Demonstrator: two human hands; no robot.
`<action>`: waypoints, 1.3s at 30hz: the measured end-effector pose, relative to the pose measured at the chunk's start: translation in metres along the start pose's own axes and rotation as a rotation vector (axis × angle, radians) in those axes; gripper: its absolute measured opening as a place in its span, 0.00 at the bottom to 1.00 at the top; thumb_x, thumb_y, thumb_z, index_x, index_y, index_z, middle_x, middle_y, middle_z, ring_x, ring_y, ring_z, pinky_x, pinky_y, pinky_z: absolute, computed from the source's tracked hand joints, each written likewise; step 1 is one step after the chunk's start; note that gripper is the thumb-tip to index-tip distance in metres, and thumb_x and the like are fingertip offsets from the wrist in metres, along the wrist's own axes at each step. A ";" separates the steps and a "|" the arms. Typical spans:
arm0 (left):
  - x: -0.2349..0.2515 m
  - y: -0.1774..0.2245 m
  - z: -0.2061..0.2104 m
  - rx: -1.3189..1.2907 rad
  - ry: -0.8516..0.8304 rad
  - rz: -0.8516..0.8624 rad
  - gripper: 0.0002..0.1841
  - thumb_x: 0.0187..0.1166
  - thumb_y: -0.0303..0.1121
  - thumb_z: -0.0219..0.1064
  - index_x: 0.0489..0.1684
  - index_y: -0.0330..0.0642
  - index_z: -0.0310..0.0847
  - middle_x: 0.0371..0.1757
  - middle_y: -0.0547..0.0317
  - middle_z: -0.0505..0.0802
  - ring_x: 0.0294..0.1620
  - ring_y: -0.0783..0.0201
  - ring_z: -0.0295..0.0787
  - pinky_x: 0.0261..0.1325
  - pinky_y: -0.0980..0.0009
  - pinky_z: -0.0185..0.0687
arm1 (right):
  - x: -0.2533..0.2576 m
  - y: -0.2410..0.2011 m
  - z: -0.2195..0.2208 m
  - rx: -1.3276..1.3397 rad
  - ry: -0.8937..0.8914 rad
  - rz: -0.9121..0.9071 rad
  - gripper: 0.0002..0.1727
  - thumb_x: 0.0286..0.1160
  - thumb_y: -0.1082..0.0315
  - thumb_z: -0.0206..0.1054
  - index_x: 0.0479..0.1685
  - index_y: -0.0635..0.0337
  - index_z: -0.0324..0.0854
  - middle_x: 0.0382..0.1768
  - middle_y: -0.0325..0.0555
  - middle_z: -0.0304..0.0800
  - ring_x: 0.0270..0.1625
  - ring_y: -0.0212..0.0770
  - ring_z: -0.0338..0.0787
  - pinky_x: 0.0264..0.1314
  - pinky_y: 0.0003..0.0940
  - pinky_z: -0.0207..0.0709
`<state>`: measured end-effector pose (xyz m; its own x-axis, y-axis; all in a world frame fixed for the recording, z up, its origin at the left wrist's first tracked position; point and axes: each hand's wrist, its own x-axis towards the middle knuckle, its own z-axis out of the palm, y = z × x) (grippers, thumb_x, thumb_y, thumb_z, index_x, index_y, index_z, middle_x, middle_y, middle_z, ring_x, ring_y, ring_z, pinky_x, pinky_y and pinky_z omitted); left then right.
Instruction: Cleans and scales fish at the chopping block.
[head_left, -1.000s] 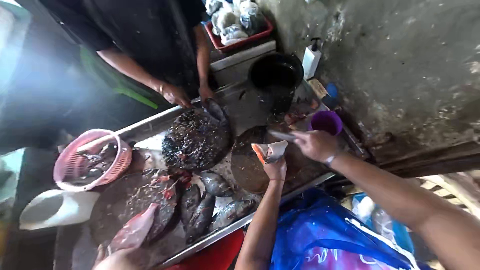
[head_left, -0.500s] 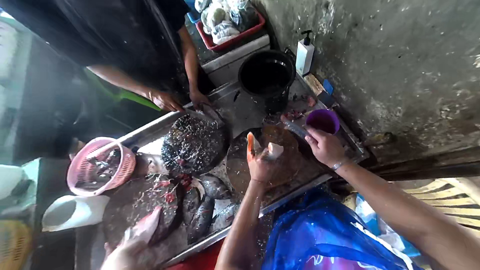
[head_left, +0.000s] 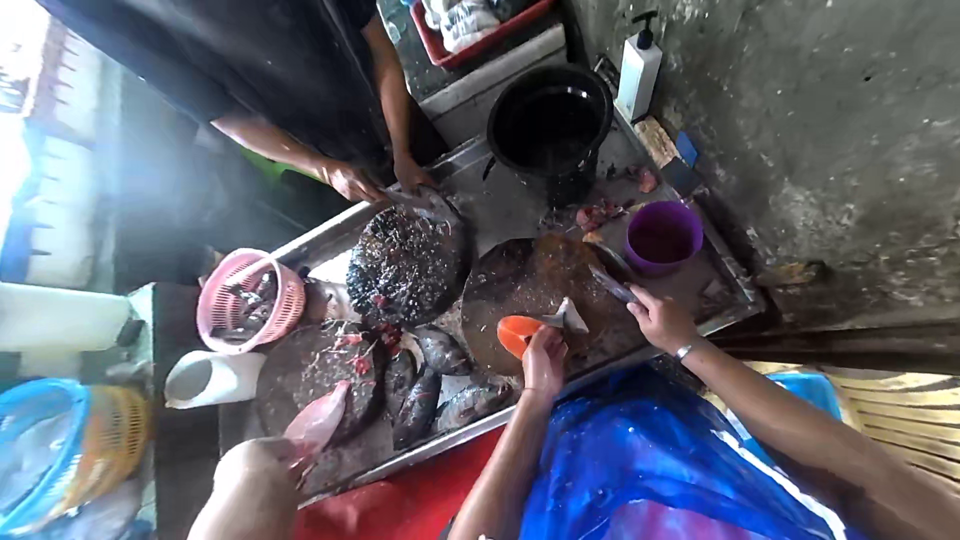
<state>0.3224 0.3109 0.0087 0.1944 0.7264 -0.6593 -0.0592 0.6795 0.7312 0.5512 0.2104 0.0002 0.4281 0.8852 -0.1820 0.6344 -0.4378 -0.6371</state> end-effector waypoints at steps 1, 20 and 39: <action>0.001 0.002 0.008 -0.147 0.090 -0.059 0.26 0.93 0.46 0.46 0.75 0.32 0.69 0.68 0.39 0.84 0.65 0.51 0.85 0.65 0.53 0.81 | 0.003 -0.002 0.002 0.023 0.012 -0.025 0.24 0.90 0.55 0.58 0.83 0.47 0.76 0.56 0.60 0.94 0.57 0.63 0.93 0.63 0.67 0.82; 0.030 -0.005 -0.008 -0.404 0.087 0.149 0.34 0.90 0.66 0.35 0.51 0.47 0.78 0.28 0.57 0.87 0.27 0.61 0.87 0.35 0.60 0.88 | 0.061 -0.135 0.011 0.043 -0.308 -0.387 0.23 0.92 0.55 0.57 0.81 0.41 0.78 0.60 0.51 0.94 0.63 0.53 0.93 0.70 0.59 0.81; 0.034 -0.006 -0.078 -0.384 -0.452 -0.144 0.34 0.92 0.62 0.34 0.58 0.46 0.82 0.39 0.56 0.91 0.37 0.62 0.90 0.43 0.63 0.89 | 0.072 -0.137 -0.013 -0.342 -0.661 -0.430 0.17 0.90 0.55 0.57 0.67 0.38 0.88 0.49 0.50 0.96 0.54 0.57 0.94 0.58 0.69 0.82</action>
<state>0.2527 0.3393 -0.0319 0.6183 0.5659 -0.5454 -0.3336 0.8173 0.4698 0.5036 0.3316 0.0844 -0.2891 0.8486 -0.4430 0.8601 0.0271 -0.5095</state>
